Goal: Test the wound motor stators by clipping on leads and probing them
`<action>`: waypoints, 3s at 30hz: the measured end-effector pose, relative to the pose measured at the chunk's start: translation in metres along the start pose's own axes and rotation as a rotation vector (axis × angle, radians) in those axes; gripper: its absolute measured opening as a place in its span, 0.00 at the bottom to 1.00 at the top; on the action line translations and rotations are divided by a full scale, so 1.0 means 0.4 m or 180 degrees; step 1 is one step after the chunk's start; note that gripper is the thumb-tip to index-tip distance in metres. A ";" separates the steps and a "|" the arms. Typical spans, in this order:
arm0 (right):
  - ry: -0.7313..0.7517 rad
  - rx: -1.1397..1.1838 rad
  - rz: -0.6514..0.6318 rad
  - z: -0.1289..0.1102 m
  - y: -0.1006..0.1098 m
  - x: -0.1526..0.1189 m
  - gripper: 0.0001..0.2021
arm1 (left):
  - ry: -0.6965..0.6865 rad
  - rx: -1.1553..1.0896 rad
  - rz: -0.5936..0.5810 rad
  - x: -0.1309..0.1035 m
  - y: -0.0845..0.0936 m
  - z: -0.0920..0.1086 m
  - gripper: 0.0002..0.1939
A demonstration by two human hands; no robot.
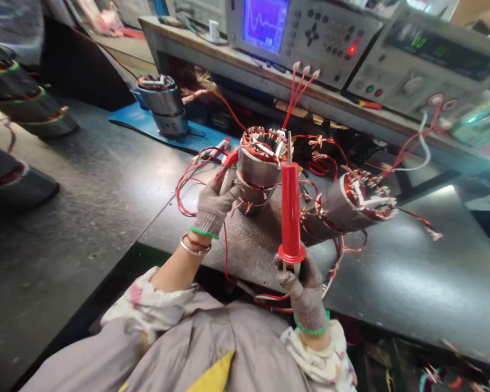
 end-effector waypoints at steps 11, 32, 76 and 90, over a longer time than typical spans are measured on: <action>0.0088 -0.0369 0.0092 0.016 0.061 -0.019 0.21 | 0.0232 -0.0568 0.0160 0.088 -0.025 0.003 0.09; 0.2328 -0.2829 -0.0447 -0.037 0.129 -0.014 0.37 | -0.2115 0.1776 -0.1127 -0.111 0.219 0.211 0.15; 0.1999 -0.3066 -0.0603 0.140 0.042 -0.060 0.34 | -0.0026 0.2022 -0.0377 -0.005 0.259 -0.134 0.19; 0.2134 -0.2712 -0.0197 0.009 0.093 -0.016 0.36 | -0.0738 0.1946 -0.0381 0.039 0.245 0.036 0.23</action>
Point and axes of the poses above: each hand's wrist, its own x-axis towards the middle knuckle, its own y-axis out of the back of the hand, z = x × y, the point moved 2 cm from there along x, towards the middle knuckle, and after that the axes turned 2 degrees about -y, right-handed, at the moved point
